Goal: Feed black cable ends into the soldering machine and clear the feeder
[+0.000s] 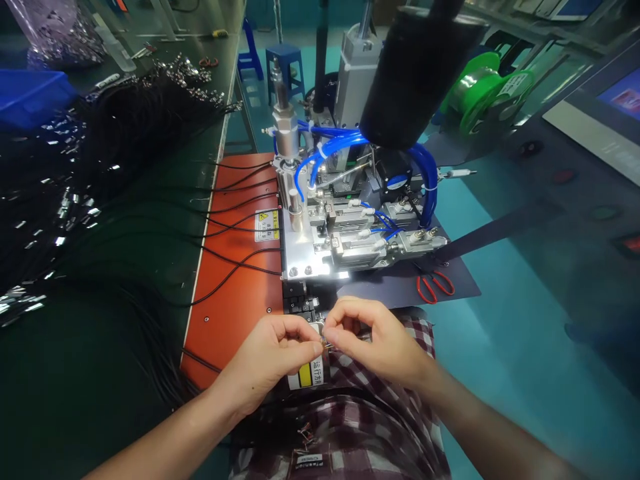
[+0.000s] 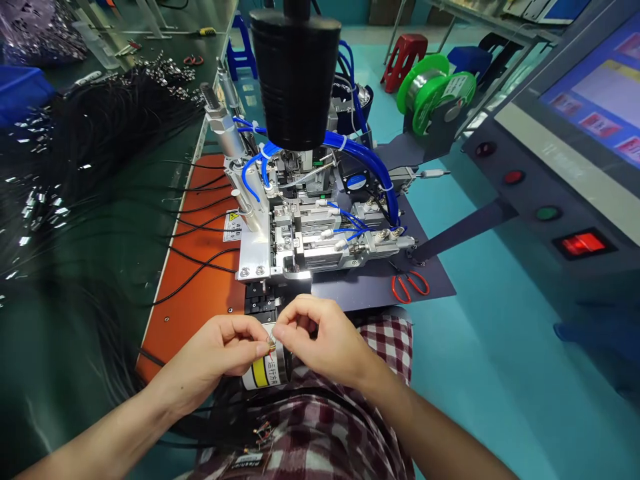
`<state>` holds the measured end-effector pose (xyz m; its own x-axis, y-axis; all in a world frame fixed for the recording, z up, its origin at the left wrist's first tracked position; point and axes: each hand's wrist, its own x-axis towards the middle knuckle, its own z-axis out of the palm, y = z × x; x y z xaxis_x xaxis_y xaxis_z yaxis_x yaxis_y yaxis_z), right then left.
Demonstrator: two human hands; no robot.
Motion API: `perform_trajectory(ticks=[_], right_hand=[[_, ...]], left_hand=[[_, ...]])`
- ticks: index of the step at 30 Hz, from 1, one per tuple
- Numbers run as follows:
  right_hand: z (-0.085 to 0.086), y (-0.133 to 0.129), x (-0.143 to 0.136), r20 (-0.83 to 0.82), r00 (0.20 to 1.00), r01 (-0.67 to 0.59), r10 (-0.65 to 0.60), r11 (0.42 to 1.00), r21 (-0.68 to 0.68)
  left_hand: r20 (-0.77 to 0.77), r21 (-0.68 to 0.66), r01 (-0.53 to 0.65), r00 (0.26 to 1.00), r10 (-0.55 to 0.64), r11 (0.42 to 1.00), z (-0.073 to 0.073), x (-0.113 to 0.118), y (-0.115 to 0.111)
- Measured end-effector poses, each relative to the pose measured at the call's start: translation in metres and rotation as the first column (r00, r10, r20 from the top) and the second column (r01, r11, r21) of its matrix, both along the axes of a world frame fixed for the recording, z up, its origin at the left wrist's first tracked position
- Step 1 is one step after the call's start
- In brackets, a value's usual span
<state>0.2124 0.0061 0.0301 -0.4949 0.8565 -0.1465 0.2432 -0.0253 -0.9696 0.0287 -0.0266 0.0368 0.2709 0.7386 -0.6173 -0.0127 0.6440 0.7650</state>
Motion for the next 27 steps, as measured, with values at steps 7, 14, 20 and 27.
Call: perform_trajectory(ticks=[7, 14, 20, 27], right_hand=[[0.006, -0.010, -0.006, 0.052, 0.998, 0.025, -0.023, 0.999, -0.033], [-0.001, -0.020, -0.008, 0.067, 0.988, 0.136, -0.141, 0.988, 0.069], [-0.007, -0.019, -0.005, -0.027, 0.983, 0.168, -0.181, 0.952, -0.254], [-0.009, -0.027, -0.013, 0.020, 0.971, 0.237, -0.238, 0.949, -0.208]], left_hand=[[-0.039, 0.038, -0.012, 0.999, 0.013, 0.999, 0.003, 0.000, 0.001], [-0.080, 0.138, -0.052, 0.995, 0.064, 0.989, 0.003, 0.003, -0.003], [-0.103, 0.165, -0.082, 0.990, 0.100, 0.983, -0.002, 0.003, -0.004], [-0.081, 0.173, -0.089, 0.991, 0.104, 0.981, -0.004, 0.003, -0.003]])
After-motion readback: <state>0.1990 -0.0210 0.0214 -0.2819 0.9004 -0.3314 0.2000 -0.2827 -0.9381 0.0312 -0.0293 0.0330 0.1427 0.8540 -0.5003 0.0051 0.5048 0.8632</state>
